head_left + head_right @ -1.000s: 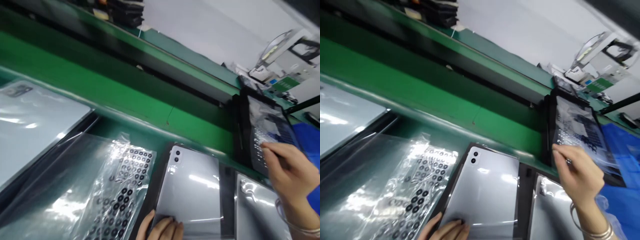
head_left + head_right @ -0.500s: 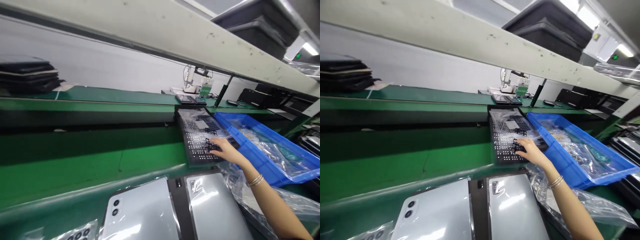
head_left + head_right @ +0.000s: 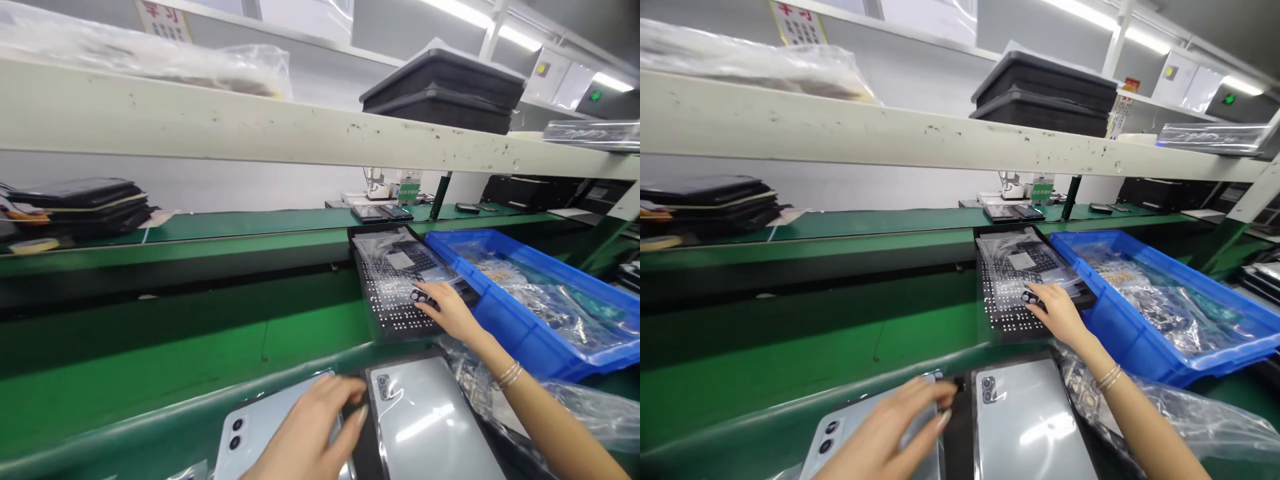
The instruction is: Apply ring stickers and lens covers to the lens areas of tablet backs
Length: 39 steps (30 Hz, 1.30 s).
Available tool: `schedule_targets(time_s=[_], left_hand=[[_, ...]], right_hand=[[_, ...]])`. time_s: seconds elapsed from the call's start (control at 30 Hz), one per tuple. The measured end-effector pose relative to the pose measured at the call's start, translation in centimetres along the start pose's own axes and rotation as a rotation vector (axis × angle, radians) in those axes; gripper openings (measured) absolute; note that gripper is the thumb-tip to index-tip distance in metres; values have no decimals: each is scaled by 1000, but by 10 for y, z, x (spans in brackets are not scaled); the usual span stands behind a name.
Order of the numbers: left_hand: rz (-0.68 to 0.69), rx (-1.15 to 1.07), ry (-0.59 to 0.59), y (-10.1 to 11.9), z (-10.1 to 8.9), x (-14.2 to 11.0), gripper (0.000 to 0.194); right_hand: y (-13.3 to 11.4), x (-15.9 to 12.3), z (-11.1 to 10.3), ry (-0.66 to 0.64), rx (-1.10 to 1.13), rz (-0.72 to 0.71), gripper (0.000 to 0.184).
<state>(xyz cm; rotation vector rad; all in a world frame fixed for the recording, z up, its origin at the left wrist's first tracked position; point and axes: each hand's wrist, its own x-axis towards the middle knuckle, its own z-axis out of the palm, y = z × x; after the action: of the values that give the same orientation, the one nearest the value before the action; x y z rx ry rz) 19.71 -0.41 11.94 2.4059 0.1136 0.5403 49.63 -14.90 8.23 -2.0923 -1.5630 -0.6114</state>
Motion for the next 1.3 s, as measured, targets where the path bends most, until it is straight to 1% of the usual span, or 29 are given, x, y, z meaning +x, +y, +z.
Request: schedule_targets(time_s=[0.07, 0.1, 0.13, 0.17, 0.23, 0.27, 0.33, 0.4, 0.5, 0.53, 0.6, 0.67, 0.77, 0.9, 1.0, 1.07, 1.13, 1.2, 1.3], left_hand=[[-223, -266, -28, 3, 6, 43, 17], [-339, -467, -33, 2, 10, 61, 18], [-434, -638, -42, 2, 14, 76, 23], [-479, -734, -50, 0, 18, 86, 30], [-520, -873, -92, -2, 23, 96, 39], [-518, -915, -115, -2, 25, 96, 40], [-516, -1008, -139, 0, 25, 90, 39], [-517, -1077, -98, 4, 22, 80, 36], [-531, -1178, 61, 10, 18, 69, 31], [-535, -1207, 112, 12, 17, 67, 30], [-537, -1246, 166, 17, 17, 64, 28], [-529, -1262, 163, 21, 18, 62, 28], [-500, -1283, 177, 23, 22, 61, 27], [-441, -1247, 228, 22, 27, 59, 23], [-406, -1190, 227, 22, 28, 57, 18], [-385, -1155, 204, 21, 28, 55, 15], [-360, -1101, 150, 19, 27, 56, 11], [-344, -1004, 122, 15, 25, 62, 8], [-332, -821, 118, 3, 19, 87, 3]], right_hand=[[-18, 0, -12, 36, -21, -66, 37], [-30, 0, -18, 54, -44, -128, 37], [-42, 0, -24, 70, -76, -202, 37], [-55, -1, -30, 89, -116, -281, 36], [-76, -2, -40, 117, -194, -398, 34], [-84, -3, -44, 119, -215, -425, 33], [-95, -4, -50, 130, -221, -436, 32], [-101, -6, -52, 205, -193, -385, 34], [-109, -9, -55, 359, -44, -269, 34], [-113, -9, -55, 370, 27, -256, 32], [-120, -9, -54, 334, 140, -271, 28], [-126, -8, -52, 306, 183, -276, 24], [-132, -5, -47, 314, 253, -228, 20], [-134, -5, -43, 281, 405, -126, 15], [-135, -6, -45, 265, 490, -40, 11], [-133, -6, -47, 256, 545, 14, 8], [-126, -6, -49, 244, 600, 105, 7], [-113, -7, -51, 265, 650, 257, 11], [-89, -9, -52, 336, 762, 522, 16]])
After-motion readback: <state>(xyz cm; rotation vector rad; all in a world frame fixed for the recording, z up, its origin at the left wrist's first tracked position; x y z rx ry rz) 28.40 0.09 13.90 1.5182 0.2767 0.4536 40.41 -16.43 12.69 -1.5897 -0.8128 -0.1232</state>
